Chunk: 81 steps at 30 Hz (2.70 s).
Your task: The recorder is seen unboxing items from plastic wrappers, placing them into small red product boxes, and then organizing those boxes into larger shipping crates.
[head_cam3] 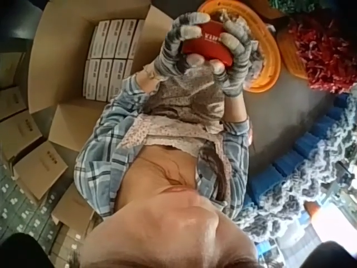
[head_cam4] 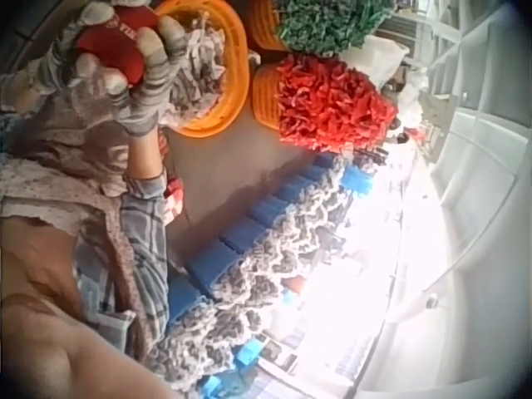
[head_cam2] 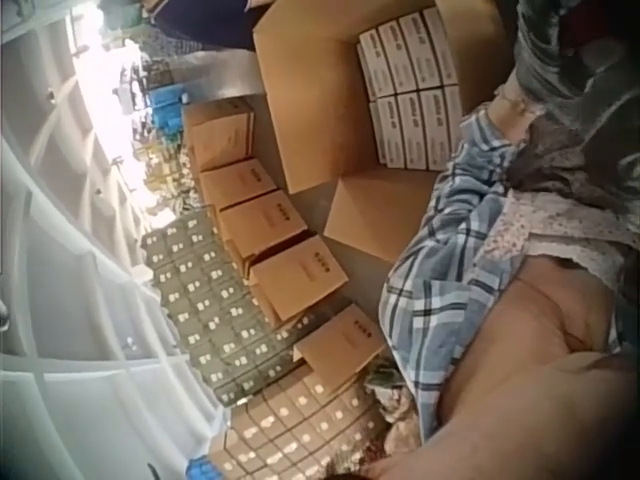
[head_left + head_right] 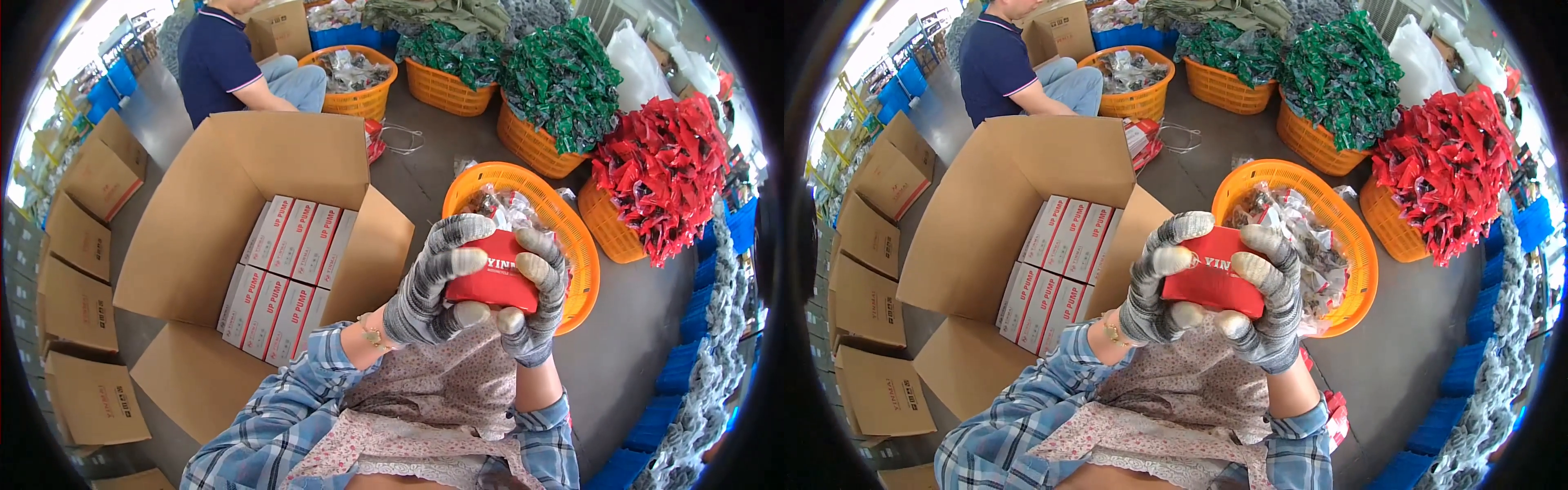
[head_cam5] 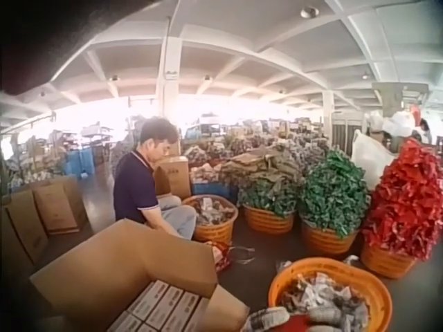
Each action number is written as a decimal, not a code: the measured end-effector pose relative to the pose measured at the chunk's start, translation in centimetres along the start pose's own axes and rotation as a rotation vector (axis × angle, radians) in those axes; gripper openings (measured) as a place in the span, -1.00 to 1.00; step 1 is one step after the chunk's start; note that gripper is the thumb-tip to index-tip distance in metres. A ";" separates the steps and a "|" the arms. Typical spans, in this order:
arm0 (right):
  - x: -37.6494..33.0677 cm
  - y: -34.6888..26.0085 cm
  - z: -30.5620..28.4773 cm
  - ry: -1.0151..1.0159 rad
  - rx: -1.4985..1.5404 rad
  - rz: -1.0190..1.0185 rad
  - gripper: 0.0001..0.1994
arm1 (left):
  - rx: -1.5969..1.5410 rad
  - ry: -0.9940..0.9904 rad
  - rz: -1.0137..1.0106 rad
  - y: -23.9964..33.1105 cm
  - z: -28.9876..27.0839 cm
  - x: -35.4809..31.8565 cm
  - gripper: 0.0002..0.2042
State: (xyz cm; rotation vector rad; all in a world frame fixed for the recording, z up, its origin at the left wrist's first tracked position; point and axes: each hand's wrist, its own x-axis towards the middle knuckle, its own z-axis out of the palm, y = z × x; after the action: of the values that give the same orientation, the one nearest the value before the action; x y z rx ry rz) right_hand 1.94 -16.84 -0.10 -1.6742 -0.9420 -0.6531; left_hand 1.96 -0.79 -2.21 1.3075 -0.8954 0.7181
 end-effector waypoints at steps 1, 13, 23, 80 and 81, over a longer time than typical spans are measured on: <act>0.1 -0.1 0.0 -0.003 0.001 0.002 -0.48 | -0.091 0.067 -0.014 0.0 0.4 0.1 -0.52; 0.0 -1.0 -0.8 -0.092 -0.016 0.197 -0.34 | 0.127 -0.175 0.120 -1.0 -2.1 0.3 -0.42; 1.2 -1.4 0.0 -0.029 0.111 0.081 -0.41 | -0.058 -0.015 0.135 -0.9 -1.5 1.2 -0.42; -25.7 10.9 -13.9 0.196 -0.517 1.121 -0.60 | 1.696 -0.182 -1.945 6.2 -54.2 -39.5 -0.47; -26.4 10.5 -14.3 0.201 -0.531 1.123 -0.60 | 1.711 -0.119 -1.970 5.5 -53.8 -39.7 -0.50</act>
State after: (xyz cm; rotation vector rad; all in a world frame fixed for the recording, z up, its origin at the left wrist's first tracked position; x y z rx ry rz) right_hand -3.04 -38.83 -22.53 -2.1895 0.4148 -0.2675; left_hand -14.48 54.98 -35.70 2.6657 1.5108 -0.5082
